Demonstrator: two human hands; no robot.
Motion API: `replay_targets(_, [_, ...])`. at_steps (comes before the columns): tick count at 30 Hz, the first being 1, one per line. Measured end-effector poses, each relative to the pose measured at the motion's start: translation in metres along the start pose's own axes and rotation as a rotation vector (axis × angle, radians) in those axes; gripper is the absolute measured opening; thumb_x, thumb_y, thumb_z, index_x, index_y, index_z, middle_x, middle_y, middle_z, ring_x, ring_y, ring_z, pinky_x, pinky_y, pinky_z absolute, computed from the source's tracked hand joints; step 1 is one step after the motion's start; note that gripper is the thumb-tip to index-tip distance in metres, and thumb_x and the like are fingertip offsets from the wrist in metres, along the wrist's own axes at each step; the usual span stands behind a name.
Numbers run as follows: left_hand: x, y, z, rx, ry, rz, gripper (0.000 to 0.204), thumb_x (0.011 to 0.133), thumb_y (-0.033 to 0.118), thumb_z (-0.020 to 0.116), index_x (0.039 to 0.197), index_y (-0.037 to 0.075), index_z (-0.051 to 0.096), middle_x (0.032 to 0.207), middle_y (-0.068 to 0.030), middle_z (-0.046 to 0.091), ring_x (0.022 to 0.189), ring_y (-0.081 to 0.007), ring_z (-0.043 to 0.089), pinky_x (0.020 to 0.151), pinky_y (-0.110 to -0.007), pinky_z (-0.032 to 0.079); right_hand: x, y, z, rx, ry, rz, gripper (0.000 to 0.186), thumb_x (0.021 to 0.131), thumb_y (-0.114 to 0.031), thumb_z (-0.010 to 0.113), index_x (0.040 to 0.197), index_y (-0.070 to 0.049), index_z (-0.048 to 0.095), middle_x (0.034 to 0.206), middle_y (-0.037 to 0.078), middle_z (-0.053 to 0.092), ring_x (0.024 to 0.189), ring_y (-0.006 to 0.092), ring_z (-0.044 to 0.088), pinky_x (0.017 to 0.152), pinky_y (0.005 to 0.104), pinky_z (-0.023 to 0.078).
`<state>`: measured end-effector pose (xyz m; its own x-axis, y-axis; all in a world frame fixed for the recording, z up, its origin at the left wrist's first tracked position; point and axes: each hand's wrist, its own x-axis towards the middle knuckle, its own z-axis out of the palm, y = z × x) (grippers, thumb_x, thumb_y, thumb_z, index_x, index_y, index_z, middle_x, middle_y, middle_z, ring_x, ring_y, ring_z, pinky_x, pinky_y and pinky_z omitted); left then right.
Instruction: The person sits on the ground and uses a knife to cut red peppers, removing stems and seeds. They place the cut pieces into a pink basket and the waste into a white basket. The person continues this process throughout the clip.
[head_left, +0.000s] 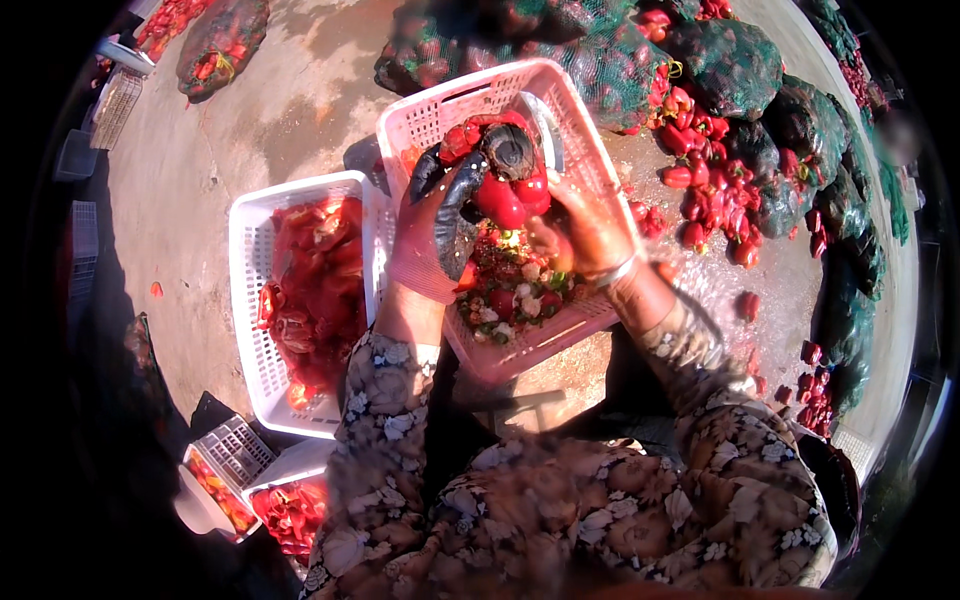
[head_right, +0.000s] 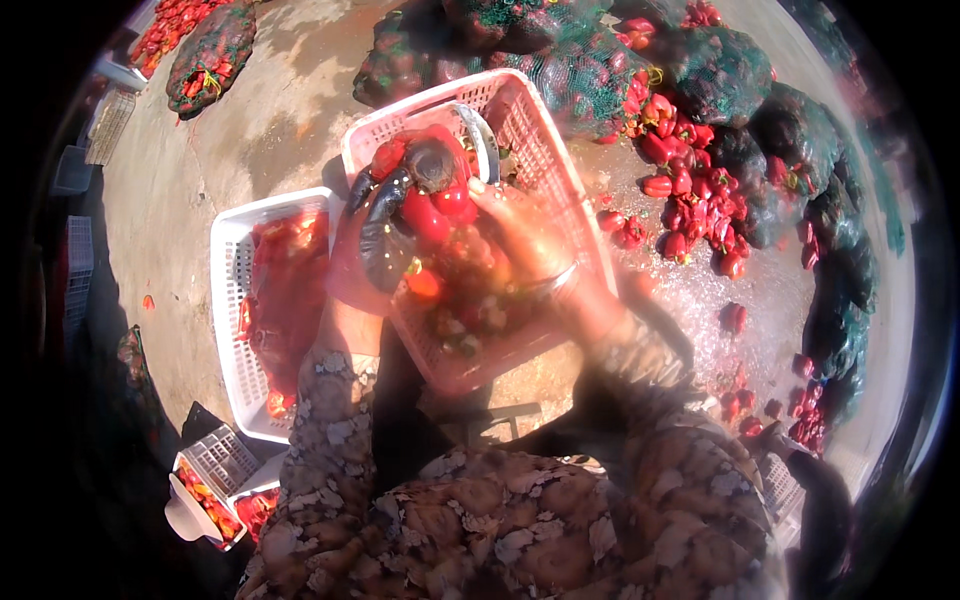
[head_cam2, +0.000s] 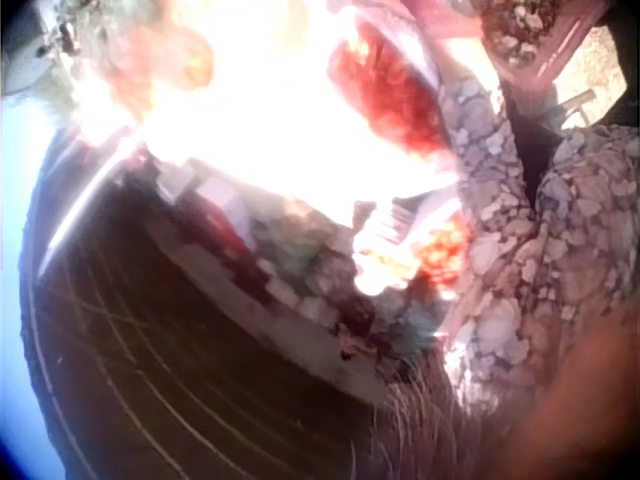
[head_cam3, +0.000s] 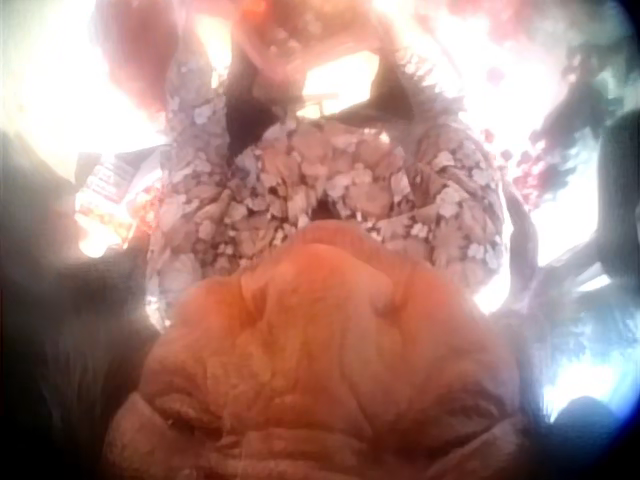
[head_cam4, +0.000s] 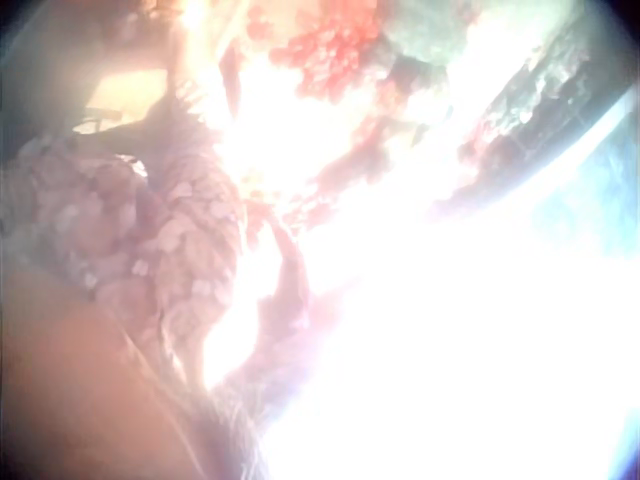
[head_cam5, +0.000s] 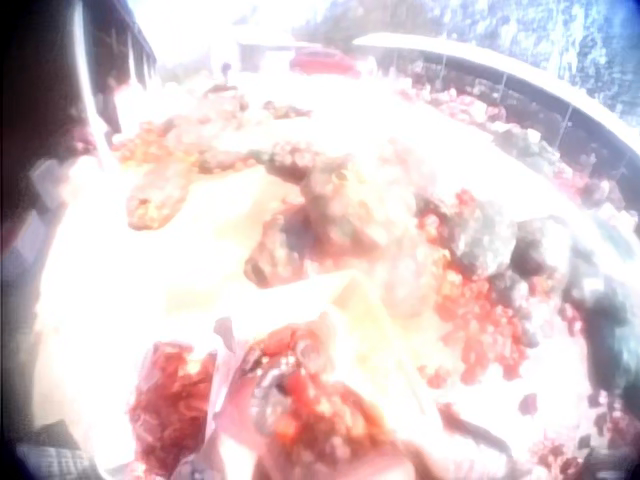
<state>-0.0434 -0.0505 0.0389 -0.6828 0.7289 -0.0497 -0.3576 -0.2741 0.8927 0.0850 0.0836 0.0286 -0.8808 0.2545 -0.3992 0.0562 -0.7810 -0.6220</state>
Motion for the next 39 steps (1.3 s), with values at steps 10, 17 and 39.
replay_targets(10, [0.009, 0.000, 0.001, -0.027, 0.130, 0.044, 0.038, 0.086, 0.010, 0.069, 0.121, 0.002, 0.056, 0.113, -0.0072, 0.062, 0.102, -0.0152, 0.060, 0.087, -0.028, 0.050, 0.015, 0.006, 0.013, -0.221, 0.094, -0.149, 0.024, 0.093, -0.033, 0.058, 0.098, -0.009, 0.058, 0.075, 0.004, 0.059, 0.058, 0.0122, 0.051, 0.053, 0.0225, 0.039])
replay_targets(17, [0.013, -0.007, 0.004, -0.247, 0.010, -0.006, 0.040, 0.092, 0.015, 0.062, 0.127, 0.001, 0.051, 0.117, -0.0098, 0.059, 0.106, -0.0198, 0.059, 0.092, -0.033, 0.049, 0.028, 0.013, -0.017, -0.047, -0.017, -0.042, 0.024, 0.093, -0.033, 0.058, 0.095, -0.010, 0.056, 0.070, 0.004, 0.057, 0.056, 0.0109, 0.050, 0.050, 0.0207, 0.037])
replay_targets(39, [0.042, -0.042, -0.065, 0.630, 0.143, 0.409, 0.033, 0.089, 0.011, 0.060, 0.120, 0.002, 0.056, 0.122, -0.0098, 0.055, 0.107, -0.0255, 0.058, 0.089, -0.037, 0.051, 0.000, 0.009, -0.025, -1.498, 0.103, -0.627, 0.027, 0.089, -0.030, 0.060, 0.091, -0.003, 0.057, 0.059, 0.022, 0.056, 0.057, 0.0402, 0.058, 0.053, 0.0490, 0.046])
